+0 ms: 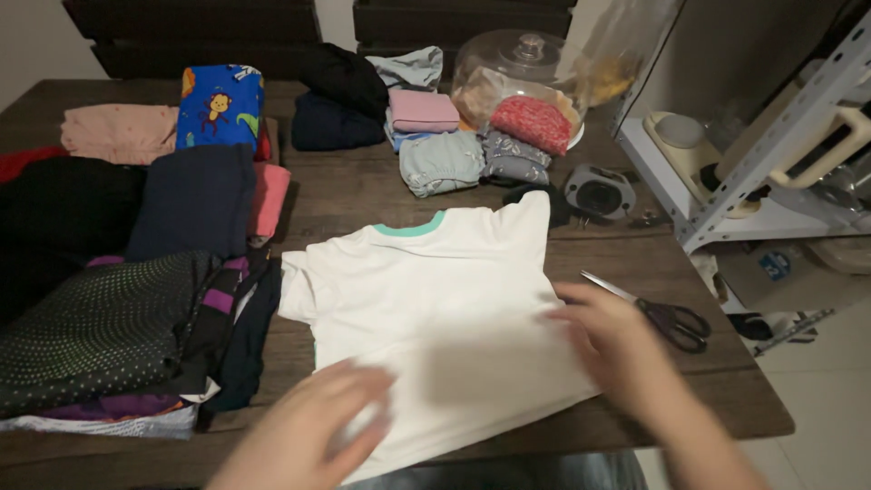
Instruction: The person folds a white t-shirt with a cartoon graphic, then a blue pair of shorts, and finally a black pair of pants on a wooden table. Each item is folded neatly and placed into a green laundry bag.
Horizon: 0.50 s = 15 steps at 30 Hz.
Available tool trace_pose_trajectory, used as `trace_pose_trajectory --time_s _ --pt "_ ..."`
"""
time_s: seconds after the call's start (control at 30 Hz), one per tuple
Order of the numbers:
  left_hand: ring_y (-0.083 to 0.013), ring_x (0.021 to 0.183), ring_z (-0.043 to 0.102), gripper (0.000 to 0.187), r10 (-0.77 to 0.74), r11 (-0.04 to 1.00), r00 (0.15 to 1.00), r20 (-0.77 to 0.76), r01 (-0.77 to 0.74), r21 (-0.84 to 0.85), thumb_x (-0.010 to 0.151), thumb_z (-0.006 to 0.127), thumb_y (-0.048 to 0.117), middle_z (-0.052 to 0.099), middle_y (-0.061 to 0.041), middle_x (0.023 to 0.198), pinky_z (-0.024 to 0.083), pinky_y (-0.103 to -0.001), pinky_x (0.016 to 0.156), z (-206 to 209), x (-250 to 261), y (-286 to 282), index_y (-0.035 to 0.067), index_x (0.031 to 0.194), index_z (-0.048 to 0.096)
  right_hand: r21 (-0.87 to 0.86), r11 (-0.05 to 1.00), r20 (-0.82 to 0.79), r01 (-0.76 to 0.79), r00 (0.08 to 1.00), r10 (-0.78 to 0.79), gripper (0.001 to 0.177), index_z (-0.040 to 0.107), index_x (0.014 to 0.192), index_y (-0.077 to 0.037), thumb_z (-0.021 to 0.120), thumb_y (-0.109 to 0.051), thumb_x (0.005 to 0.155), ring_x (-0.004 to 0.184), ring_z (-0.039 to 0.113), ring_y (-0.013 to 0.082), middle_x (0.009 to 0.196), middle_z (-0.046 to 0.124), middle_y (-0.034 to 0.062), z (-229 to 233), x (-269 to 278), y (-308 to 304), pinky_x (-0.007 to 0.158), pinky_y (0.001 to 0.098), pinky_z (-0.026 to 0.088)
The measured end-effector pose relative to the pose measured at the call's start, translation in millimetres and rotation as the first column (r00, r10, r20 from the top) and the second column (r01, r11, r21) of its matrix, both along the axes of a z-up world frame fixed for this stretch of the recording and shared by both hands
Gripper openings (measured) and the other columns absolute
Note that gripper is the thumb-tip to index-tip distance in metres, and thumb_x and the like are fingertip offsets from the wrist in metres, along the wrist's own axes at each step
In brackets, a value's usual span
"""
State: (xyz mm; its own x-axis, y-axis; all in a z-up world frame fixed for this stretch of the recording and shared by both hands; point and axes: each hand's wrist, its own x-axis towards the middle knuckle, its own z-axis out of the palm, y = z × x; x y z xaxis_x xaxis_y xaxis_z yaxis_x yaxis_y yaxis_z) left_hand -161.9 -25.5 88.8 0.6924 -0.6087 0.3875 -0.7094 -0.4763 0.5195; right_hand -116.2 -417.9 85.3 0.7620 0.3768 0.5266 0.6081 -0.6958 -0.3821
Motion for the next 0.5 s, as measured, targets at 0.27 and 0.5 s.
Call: trace_pose_trajectory --time_s 0.27,0.5 --pt "-0.0435 0.149 0.020 0.076 -0.148 0.908 0.957 0.250 0.031 0.418 0.096 0.062 0.069 0.021 -0.017 0.167 0.019 -0.059 0.111 -115.1 41.0 -15.1 0.031 0.159 0.042 -0.526 0.850 -0.024 0.025 0.999 -0.044 0.077 0.036 0.160 -0.024 0.057 -0.061 0.096 0.151 0.025 0.0346 0.166 0.032 0.0093 -94.2 4.8 27.6 0.116 0.0565 0.015" --pt "-0.0314 0.116 0.065 0.048 0.273 0.720 0.929 -0.248 -0.027 0.693 0.092 0.061 0.062 0.068 -0.002 0.129 0.052 -0.049 0.096 15.7 102.2 -71.1 0.031 0.130 0.063 -0.631 0.619 0.497 0.468 0.856 -0.140 0.129 0.021 0.165 -0.030 0.055 -0.107 0.068 0.159 0.017 0.0171 0.173 0.017 0.0033 -120.1 -16.7 -0.6 0.129 0.0369 0.010"
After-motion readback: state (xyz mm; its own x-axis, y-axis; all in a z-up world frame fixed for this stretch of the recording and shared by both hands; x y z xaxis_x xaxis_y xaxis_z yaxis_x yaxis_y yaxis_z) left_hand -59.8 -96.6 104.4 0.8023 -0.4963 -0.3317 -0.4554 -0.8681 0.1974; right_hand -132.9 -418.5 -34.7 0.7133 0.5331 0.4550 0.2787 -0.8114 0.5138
